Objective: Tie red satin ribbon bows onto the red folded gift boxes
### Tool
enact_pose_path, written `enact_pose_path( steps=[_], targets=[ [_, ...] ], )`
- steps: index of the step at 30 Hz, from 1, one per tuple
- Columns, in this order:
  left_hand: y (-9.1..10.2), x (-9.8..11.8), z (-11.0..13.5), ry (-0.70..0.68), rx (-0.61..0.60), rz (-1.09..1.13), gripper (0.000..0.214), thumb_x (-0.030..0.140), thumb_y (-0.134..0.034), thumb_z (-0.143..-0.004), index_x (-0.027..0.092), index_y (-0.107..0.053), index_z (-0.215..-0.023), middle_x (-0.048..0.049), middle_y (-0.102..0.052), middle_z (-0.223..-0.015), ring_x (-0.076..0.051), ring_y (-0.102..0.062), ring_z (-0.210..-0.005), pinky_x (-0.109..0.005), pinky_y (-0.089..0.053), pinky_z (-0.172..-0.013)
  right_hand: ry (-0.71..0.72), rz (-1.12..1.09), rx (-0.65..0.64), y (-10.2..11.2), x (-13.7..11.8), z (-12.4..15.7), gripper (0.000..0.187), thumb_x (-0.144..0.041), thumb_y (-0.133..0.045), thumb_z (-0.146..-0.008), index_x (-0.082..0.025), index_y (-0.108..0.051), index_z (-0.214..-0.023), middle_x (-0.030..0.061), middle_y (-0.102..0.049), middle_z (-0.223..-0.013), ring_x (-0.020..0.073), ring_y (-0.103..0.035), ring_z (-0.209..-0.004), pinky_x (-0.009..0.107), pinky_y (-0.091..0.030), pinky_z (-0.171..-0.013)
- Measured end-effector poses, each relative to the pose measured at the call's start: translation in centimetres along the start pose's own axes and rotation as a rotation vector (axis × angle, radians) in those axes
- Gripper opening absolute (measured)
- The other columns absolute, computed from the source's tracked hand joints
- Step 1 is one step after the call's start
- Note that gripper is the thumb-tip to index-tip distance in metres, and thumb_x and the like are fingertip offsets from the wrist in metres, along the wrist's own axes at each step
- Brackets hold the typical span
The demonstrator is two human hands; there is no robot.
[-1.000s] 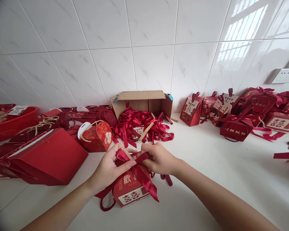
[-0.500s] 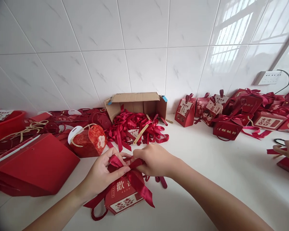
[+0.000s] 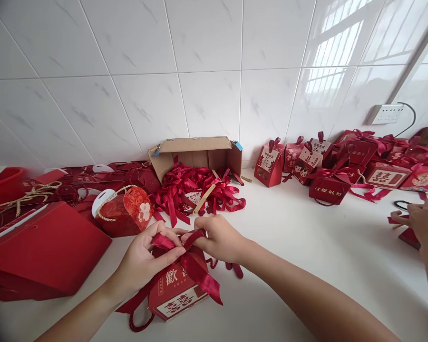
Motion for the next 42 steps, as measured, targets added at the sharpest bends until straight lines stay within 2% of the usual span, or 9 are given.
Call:
enact_pose_path(
  steps=[9,14,20,27,30,33,36,39,42],
  targets=[
    [0.0,-0.3,-0.4,-0.017,-0.008,-0.050,0.016,0.032,-0.070,-0.077,0.023,-0.056,-0.074,-0.0019,-0.067,-0.089,-0.020,-0.058,-0.110,-0.030,-0.042,-0.096,-0.025,-0.276,0.049,-0.8,1.3,-0.3,0.040,-0.034,-0.061,-0.080,-0.019,-0.033,-0.056,-0.0071,-0.034,-0.054,0.0074,-0.032,-0.052,0.020,-0.026,-0.049],
    [0.1,0.0,-0.4,0.005,-0.020,-0.020,0.018,0.030,-0.070,-0.076,0.022,-0.055,-0.073,-0.0028,-0.066,-0.089,-0.021,-0.061,-0.102,-0.031,-0.044,-0.092,0.010,-0.213,0.027,-0.3,0.9,-0.2,0.034,-0.025,-0.060,-0.077,-0.019,-0.034,-0.056,-0.0072,-0.034,-0.054,0.0074,-0.030,-0.052,0.020,-0.025,-0.049],
    [0.2,-0.1,-0.3,-0.001,-0.084,0.061,0.017,0.028,-0.070,-0.076,0.021,-0.055,-0.077,-0.0025,-0.065,-0.087,-0.021,-0.061,-0.099,-0.032,-0.044,-0.088,0.001,-0.166,0.013,0.2,0.0,0.2,0.017,-0.008,-0.054,-0.069,-0.019,-0.041,-0.069,-0.0066,-0.044,-0.062,0.0090,-0.040,-0.059,0.021,-0.033,-0.055],
    [0.8,-1.0,-0.6,-0.061,-0.075,0.198,0.016,0.032,-0.063,-0.082,0.020,-0.053,-0.076,-0.0048,-0.063,-0.106,-0.021,-0.055,-0.108,-0.032,-0.039,-0.092,0.047,0.002,-0.120,1.6,-1.2,0.6,0.013,-0.008,-0.054,-0.074,-0.020,-0.047,-0.076,-0.0042,-0.053,-0.073,0.0105,-0.047,-0.067,0.023,-0.040,-0.063],
    [0.7,-1.1,-0.7,-0.055,-0.068,0.328,0.018,0.038,-0.056,-0.086,0.020,-0.059,-0.086,-0.0060,-0.064,-0.104,-0.022,-0.055,-0.106,-0.032,-0.039,-0.092,0.043,0.068,-0.188,2.3,-1.9,0.9,0.010,-0.015,-0.058,-0.078,-0.020,-0.050,-0.078,-0.0028,-0.056,-0.078,0.0112,-0.050,-0.070,0.024,-0.043,-0.066],
    [0.2,-1.9,-1.2,0.048,-0.003,0.549,0.029,0.045,-0.045,-0.090,0.019,-0.059,-0.092,-0.0066,-0.066,-0.095,-0.022,-0.060,-0.096,-0.033,-0.043,-0.089,0.003,0.094,-0.249,2.9,-2.3,1.3,0.014,-0.022,-0.064,-0.079,-0.021,-0.051,-0.086,-0.0015,-0.059,-0.084,0.0130,-0.055,-0.076,0.026,-0.046,-0.070],
    [-0.3,-3.8,-1.8,0.250,0.144,0.791,0.030,0.046,-0.050,-0.086,0.018,-0.058,-0.080,-0.0034,-0.065,-0.079,-0.017,-0.062,-0.077,-0.029,-0.048,-0.074,0.017,0.050,-0.250,3.2,-2.9,1.7,0.032,-0.025,-0.070,-0.075,-0.022,-0.053,-0.101,0.0009,-0.061,-0.098,0.0158,-0.058,-0.089,0.030,-0.048,-0.082],
    [-0.7,-5.6,-2.1,0.410,0.242,0.948,0.027,0.043,-0.060,-0.079,0.017,-0.056,-0.071,0.0000,-0.061,-0.068,-0.013,-0.058,-0.061,-0.024,-0.047,-0.063,0.086,0.028,-0.145,2.7,-3.6,1.7,0.036,-0.032,-0.070,-0.077,-0.022,-0.055,-0.109,0.0046,-0.060,-0.110,0.0183,-0.057,-0.099,0.032,-0.047,-0.088],
    [-1.1,-6.3,-2.1,0.474,0.244,1.006,0.024,0.037,-0.063,-0.077,0.017,-0.054,-0.069,0.0018,-0.058,-0.063,-0.011,-0.056,-0.057,-0.022,-0.046,-0.058,0.135,0.180,0.000,1.5,-4.4,1.2,0.023,-0.035,-0.064,-0.083,-0.019,-0.061,-0.100,0.0063,-0.062,-0.098,0.0184,-0.058,-0.089,0.032,-0.047,-0.079]
  ],
)
Point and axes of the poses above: each hand's wrist, its own z-axis away from the middle knuckle, its own y-axis out of the back of the hand, x = y × z, the point moved 3 cm from there along -z, towards the middle knuckle
